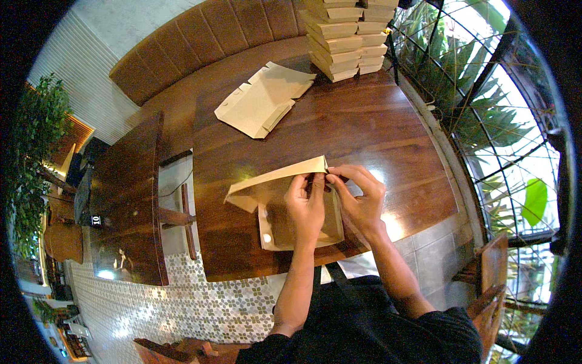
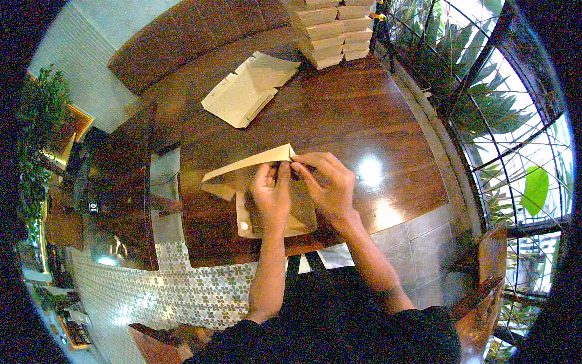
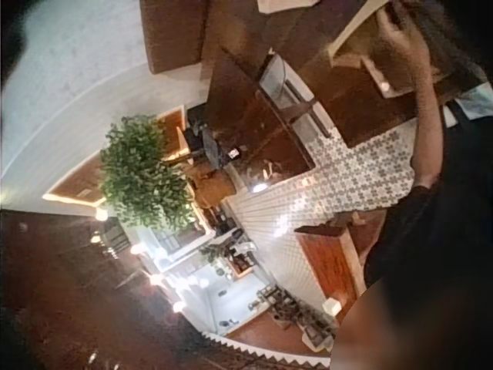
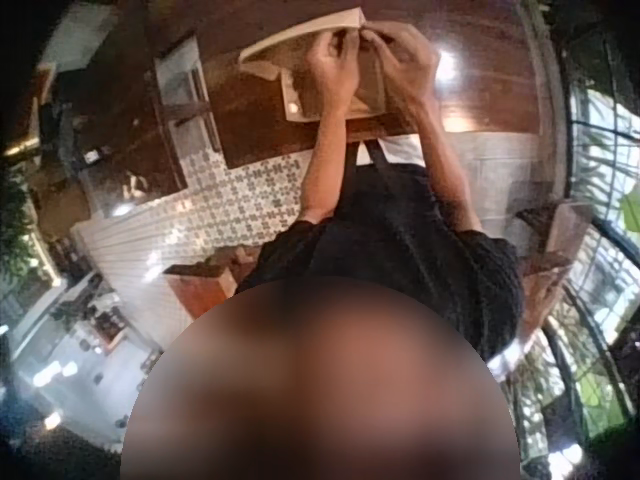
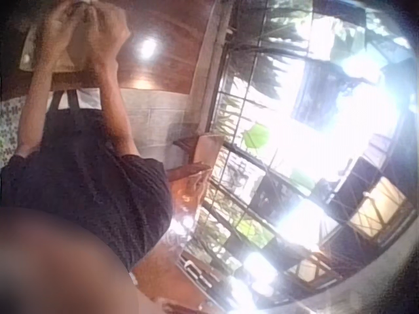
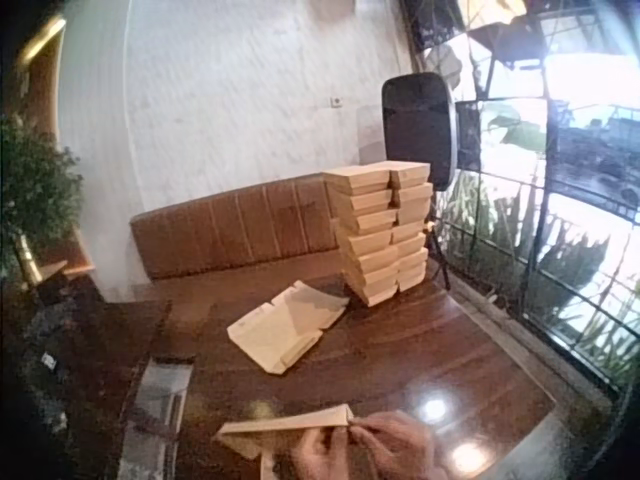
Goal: The person assembles flat cardboard boxes by folding and interlocking tabs to form rectangular containers. They handle each box one at a time, fold the sides, and secure the corners before stacking the finished boxes on the table.
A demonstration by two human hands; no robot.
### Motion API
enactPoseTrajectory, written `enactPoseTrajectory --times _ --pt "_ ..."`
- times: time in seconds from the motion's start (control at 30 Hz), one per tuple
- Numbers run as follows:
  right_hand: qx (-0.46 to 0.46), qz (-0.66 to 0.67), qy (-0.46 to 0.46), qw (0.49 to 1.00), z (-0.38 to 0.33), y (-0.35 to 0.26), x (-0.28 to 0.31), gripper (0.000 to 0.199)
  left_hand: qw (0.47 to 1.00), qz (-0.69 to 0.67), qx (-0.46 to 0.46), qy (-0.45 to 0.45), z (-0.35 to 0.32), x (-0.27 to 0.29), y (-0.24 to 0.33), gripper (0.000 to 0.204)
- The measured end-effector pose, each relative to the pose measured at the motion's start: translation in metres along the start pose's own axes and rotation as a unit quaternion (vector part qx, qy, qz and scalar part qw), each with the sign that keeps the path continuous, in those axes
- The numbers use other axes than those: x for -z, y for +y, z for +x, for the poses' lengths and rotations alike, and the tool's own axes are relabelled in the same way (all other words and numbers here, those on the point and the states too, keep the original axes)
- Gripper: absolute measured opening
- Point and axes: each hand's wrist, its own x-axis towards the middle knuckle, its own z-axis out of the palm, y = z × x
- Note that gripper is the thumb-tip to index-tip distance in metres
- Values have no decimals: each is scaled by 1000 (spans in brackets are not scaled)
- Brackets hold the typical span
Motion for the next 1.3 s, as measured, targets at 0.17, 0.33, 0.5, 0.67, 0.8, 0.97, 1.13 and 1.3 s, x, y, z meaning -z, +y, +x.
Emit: enactPoseTrajectory --times 0.17,0.33,0.5,0.67,0.8,0.97,1.13,1.3 --pt "-26 46 -22 998 -6 -1 1 20 1000 11 -7 -18 -4 10 4 31" --pt "-21 179 -65 981 4 4 7 37 997 49 -12 -62 -10 19 13 34" --pt "-27 155 -164 974 15 4 20 44 988 94 -25 -122 -10 25 8 38" --pt "11 86 -133 987 10 -1 20 44 992 79 -78 -67 -12 18 2 23" --pt "134 -2 -82 988 9 -2 16 41 996 51 -39 -66 -13 16 7 20" --pt "96 29 -100 990 10 -7 18 37 998 -1 -21 -60 -13 19 11 21" --pt "-19 105 -191 976 9 -10 28 44 997 -6 -18 -80 -12 28 14 32" --pt "-12 141 -198 970 8 -8 25 50 999 24 6 -32 -16 31 20 32"
